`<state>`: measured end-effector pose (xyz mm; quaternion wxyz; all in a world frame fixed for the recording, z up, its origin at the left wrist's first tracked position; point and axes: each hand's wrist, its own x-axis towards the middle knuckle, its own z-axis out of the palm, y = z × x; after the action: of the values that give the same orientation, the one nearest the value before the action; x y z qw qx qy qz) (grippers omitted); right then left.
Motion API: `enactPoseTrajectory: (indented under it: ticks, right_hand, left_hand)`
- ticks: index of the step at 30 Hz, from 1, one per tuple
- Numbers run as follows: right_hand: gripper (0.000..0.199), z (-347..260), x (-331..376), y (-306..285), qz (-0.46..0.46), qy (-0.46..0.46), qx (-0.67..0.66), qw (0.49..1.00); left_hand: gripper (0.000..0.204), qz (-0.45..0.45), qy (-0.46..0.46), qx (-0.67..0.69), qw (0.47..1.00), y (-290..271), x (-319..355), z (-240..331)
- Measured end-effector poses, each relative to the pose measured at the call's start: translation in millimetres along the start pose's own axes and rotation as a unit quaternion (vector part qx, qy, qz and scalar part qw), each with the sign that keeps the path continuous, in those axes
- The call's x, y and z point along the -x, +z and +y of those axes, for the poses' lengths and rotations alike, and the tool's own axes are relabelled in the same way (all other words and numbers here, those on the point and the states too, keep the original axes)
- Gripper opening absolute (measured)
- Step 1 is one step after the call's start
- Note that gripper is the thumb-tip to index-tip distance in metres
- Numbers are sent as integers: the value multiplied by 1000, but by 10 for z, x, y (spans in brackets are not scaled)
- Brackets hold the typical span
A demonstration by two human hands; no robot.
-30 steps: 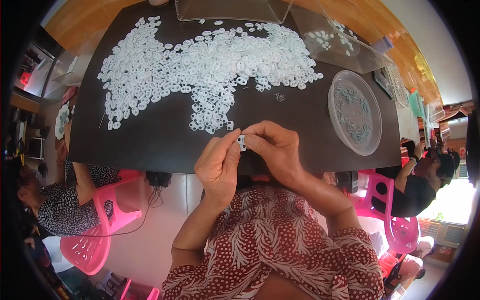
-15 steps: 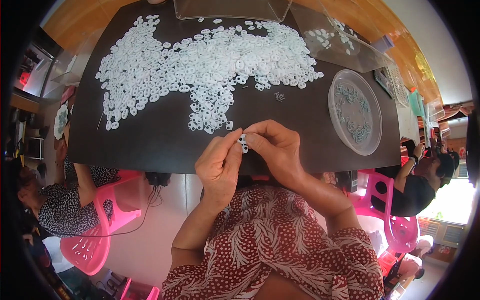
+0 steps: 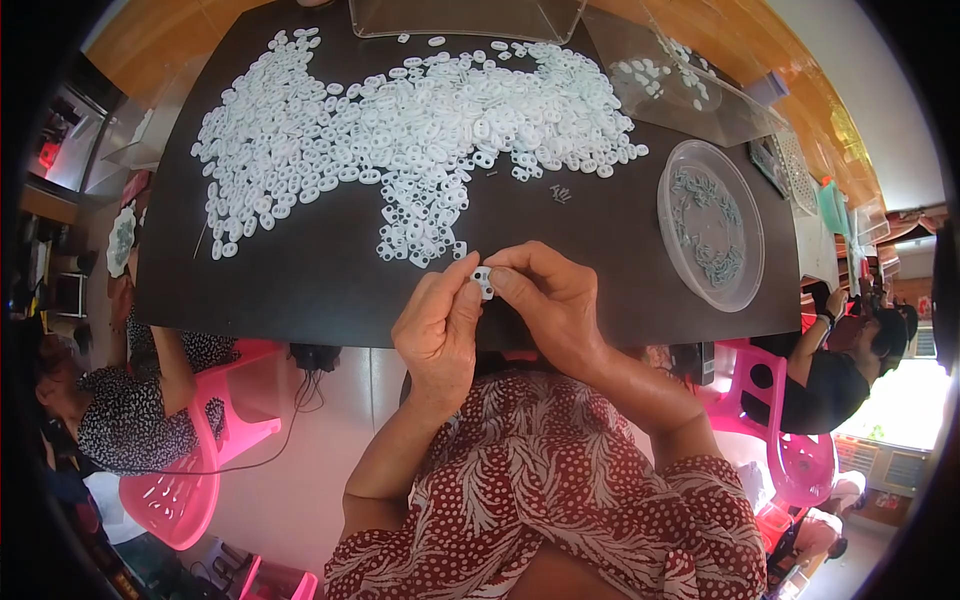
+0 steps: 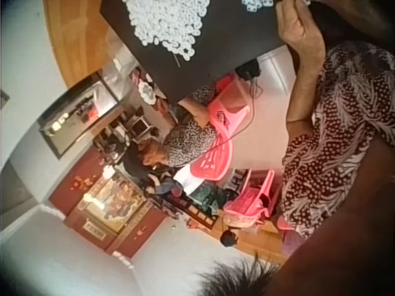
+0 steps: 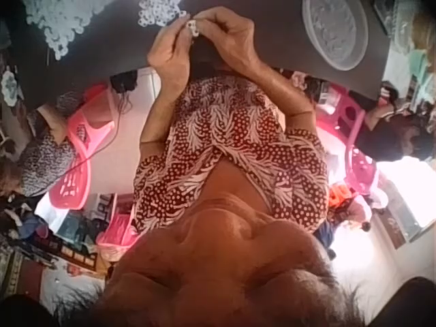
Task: Assembling small white plastic components by hand at a table.
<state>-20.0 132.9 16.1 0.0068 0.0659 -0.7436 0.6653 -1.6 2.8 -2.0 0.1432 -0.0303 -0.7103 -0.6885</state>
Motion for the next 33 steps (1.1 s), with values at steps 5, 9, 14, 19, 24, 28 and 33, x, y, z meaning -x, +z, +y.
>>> enactPoseTrajectory:
  ticks: [5,9,14,19,24,28,33]
  right_hand:
    - [9,21,-6,-11,-10,-24,23,999]
    - [15,45,9,7,-20,-19,-2,1000]
    - [24,0,-11,-5,-36,-82,73,993]
    - [27,0,-40,-6,-21,-163,136,977]
    - [29,-5,-64,-3,-17,-237,176,955]
    - [30,-21,-81,24,-3,-279,197,940]
    - [33,-8,-88,28,3,-306,210,928]
  left_hand:
    - [21,3,-26,26,999,-9,6,6]
    - [20,13,-26,44,999,-18,7,-5]
    - [19,20,-32,62,997,-35,-1,4]
    - [19,19,-47,109,993,-26,-11,24]
    - [19,26,-43,147,988,-13,14,-42]
    - [19,31,-57,192,979,-2,23,14]
    - [20,31,-57,216,974,19,22,42]
